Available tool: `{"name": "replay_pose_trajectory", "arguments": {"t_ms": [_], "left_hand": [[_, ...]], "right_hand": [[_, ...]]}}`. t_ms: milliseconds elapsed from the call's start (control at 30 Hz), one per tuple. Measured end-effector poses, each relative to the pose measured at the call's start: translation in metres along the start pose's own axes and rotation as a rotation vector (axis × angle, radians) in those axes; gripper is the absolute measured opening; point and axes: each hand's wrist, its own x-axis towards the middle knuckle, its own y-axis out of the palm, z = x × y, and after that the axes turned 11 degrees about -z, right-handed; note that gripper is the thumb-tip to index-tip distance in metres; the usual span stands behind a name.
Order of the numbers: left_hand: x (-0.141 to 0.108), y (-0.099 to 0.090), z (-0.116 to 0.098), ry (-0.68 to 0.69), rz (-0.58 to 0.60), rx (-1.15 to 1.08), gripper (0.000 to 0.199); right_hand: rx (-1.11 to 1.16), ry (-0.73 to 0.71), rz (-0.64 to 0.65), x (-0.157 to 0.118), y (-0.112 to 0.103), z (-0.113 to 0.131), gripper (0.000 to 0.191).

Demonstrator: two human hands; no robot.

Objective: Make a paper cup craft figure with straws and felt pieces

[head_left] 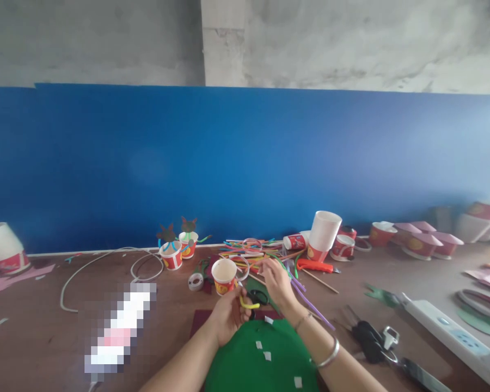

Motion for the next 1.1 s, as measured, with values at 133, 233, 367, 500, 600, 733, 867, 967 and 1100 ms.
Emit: {"name": "replay_pose_trajectory", "arguments": {"t_ms": [133, 233, 367, 500, 600, 733, 867, 967, 1100], "left_hand": [[0.002, 0.0, 0.001, -0.024, 0.074, 0.03, 0.025], [0.001, -0.001, 0.002, -0.011, 0.113, 0.056, 0.025], [0.0, -0.001, 0.005, 0.017, 0.139, 0.095, 0.025], [0.002, -0.001, 0.006, 0.033, 0.148, 0.134, 0.024], [0.004, -0.001, 0.008, 0.048, 0.159, 0.134, 0.025], [0.005, -0.001, 0.009, 0.1, 0.209, 0.132, 0.032], [0.004, -0.001, 0.007, 0.105, 0.227, 0.137, 0.036], [0.004, -0.002, 0.006, 0.1, 0.225, 0.137, 0.038], [0.005, -0.002, 0.008, 0.095, 0.187, 0.15, 0.037]], "right_hand": [[-0.352, 0.011, 0.222, 0.006, 0.003, -0.034, 0.043], [-0.506, -0.03, 0.286, 0.001, 0.008, -0.038, 0.043], [-0.548, -0.021, 0.284, 0.0, 0.011, -0.035, 0.033], [-0.358, -0.072, 0.139, 0.003, 0.009, -0.038, 0.029], [-0.021, -0.107, -0.143, 0.008, 0.005, -0.035, 0.026], [0.521, 0.287, -0.414, 0.021, -0.004, -0.02, 0.026], [0.928, 0.687, -0.257, 0.033, -0.014, -0.008, 0.028], [0.971, 0.881, 0.081, 0.03, -0.015, -0.002, 0.02], [0.902, 0.96, 0.408, 0.017, -0.005, 0.004, 0.016]]}}
